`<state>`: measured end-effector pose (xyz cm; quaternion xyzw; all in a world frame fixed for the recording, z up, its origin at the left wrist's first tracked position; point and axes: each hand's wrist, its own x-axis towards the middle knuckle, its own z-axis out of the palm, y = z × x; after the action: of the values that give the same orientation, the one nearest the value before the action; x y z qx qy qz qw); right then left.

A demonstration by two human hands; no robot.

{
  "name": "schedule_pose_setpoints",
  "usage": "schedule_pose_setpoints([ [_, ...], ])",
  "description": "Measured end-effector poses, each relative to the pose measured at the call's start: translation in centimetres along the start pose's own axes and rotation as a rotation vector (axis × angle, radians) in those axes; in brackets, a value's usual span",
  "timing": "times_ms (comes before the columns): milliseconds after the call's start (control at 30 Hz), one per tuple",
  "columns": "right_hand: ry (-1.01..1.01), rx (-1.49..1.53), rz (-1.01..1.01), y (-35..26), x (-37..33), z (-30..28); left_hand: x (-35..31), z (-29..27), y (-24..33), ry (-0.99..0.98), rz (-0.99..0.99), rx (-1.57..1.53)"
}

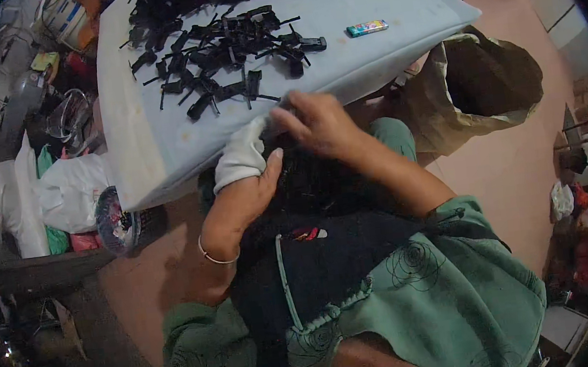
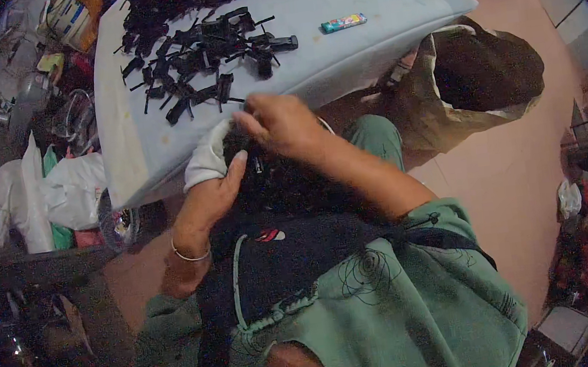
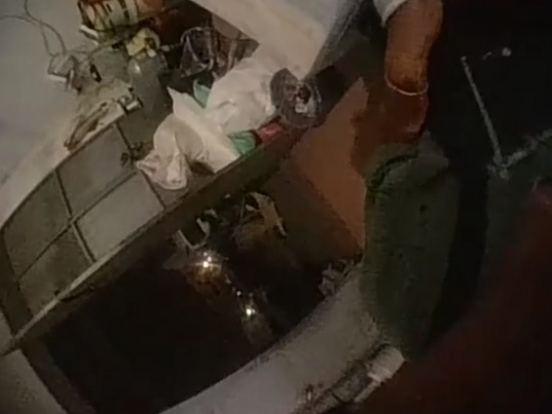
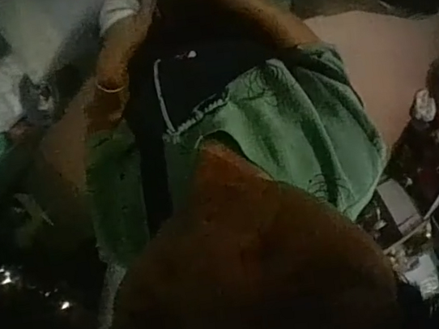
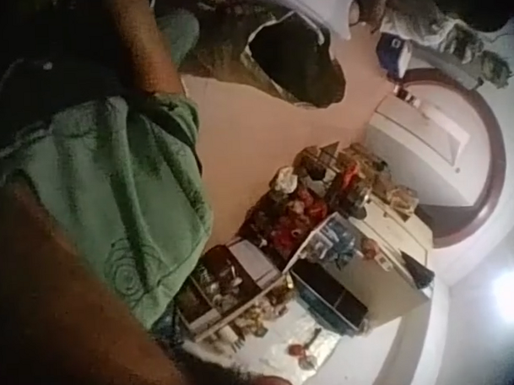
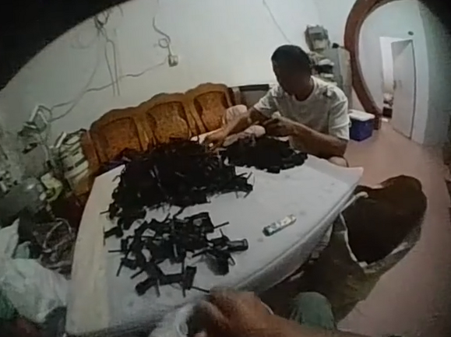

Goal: Manually wiping small black plastic components with a cloth and placing them into a collection bag.

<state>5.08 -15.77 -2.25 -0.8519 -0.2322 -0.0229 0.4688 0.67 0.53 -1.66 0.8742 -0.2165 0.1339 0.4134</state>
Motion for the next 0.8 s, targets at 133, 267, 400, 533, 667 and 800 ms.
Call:
schedule_pose_setpoints([
  [133,0.214,-0.339,-0.117,2.3,1.3,0.2,0.9,-1.0,0.6,-0.036,0.008,0.173],
  [267,0.281,-0.426,-0.327,2.2,0.6,0.3,1.5,-0.8,-0.7,0.135,-0.053,0.118],
  [400,0.206,-0.454,-0.500,0.2,-0.6,-0.4,2.6,-0.2,-0.6,0.272,0.019,0.075],
  [533,0.146,-0.359,-0.691,-0.2,-0.4,-0.4,2.0,0.6,-1.9,0.167,-0.129,-0.074],
  [667,0.109,-0.395,-0.796,-0.5,-0.6,-0.5,1.9,0.2,-1.6,0.193,-0.039,-0.014],
  [800,0.088,-0.370,-0.820,-1.1,-0.5,-0.7,1.6,-0.5,-1.3,-0.019,-0.349,-0.126],
])
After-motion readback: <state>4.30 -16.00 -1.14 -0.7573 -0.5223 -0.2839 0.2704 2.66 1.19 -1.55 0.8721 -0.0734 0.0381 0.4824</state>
